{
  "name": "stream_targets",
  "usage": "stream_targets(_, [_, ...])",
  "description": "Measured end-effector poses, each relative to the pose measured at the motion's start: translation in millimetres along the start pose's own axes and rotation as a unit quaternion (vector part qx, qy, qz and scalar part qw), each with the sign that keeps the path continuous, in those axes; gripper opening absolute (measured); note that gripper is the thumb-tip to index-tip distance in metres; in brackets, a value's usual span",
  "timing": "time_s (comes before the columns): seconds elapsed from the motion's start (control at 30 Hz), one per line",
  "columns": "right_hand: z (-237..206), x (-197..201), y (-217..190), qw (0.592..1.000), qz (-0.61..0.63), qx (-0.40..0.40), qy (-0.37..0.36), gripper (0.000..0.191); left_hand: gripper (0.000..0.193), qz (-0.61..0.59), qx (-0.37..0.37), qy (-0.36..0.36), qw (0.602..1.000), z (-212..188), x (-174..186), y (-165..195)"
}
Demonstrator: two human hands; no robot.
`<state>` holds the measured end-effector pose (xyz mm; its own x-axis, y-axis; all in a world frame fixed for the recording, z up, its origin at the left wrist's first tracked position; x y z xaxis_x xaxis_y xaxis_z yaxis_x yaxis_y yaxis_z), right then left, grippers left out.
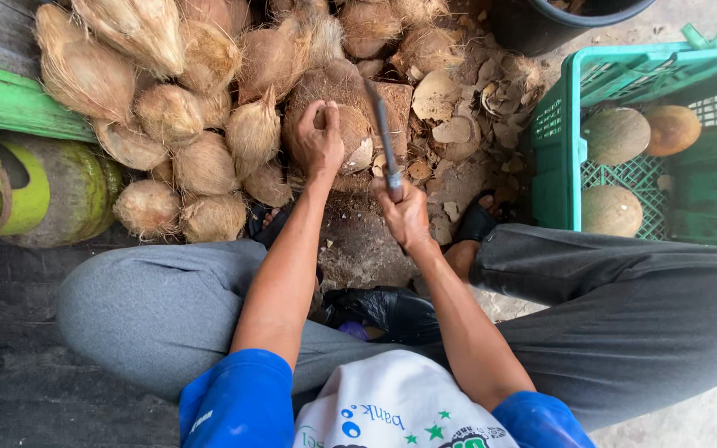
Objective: The person sits on the ground and uses a machete to trim the fibrous husk off coconuts on a wooden chopping block, rotating each coconut to cut away the husk, then places the trimmed coconut into a green plastic crate.
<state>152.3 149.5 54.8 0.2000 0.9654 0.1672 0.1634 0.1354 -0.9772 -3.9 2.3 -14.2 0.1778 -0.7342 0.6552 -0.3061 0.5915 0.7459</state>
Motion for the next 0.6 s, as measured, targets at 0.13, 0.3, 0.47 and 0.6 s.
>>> stream_targets(0.13, [1.4,-2.6,14.6,0.982,-0.145,-0.114,-0.047,0.043,0.038,-0.101,0.082,-0.028,0.991,-3.6,-6.7,3.7])
stream_targets(0.3, [4.4,5.5,18.6,0.978,-0.114,-0.149,-0.086,0.031,0.044,-0.113,0.046,-0.026,0.992,-8.8,0.4,6.8])
stream_targets(0.47, [6.4,28.0,17.8,0.958,0.067,-0.241,-0.143,0.036,0.047,-0.076,0.034,-0.03,0.996,-7.1,5.0,-2.5])
stream_targets(0.6, [8.7,28.2,15.8,0.954,0.144,-0.225,-0.136,0.036,0.055,-0.166,-0.063,-0.018,0.984,5.9,17.9,-9.0])
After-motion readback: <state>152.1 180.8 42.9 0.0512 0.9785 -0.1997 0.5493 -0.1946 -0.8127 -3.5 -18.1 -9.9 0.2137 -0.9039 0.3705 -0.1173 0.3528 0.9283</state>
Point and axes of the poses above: each hand's wrist, its own z-axis towards the middle knuckle, its own x-axis out of the back of the hand, y = z × x, the point moved 2 cm from there along z, towards the middle knuckle, and after that the axes turned 7 degrees about x, right-handed, at the moved point
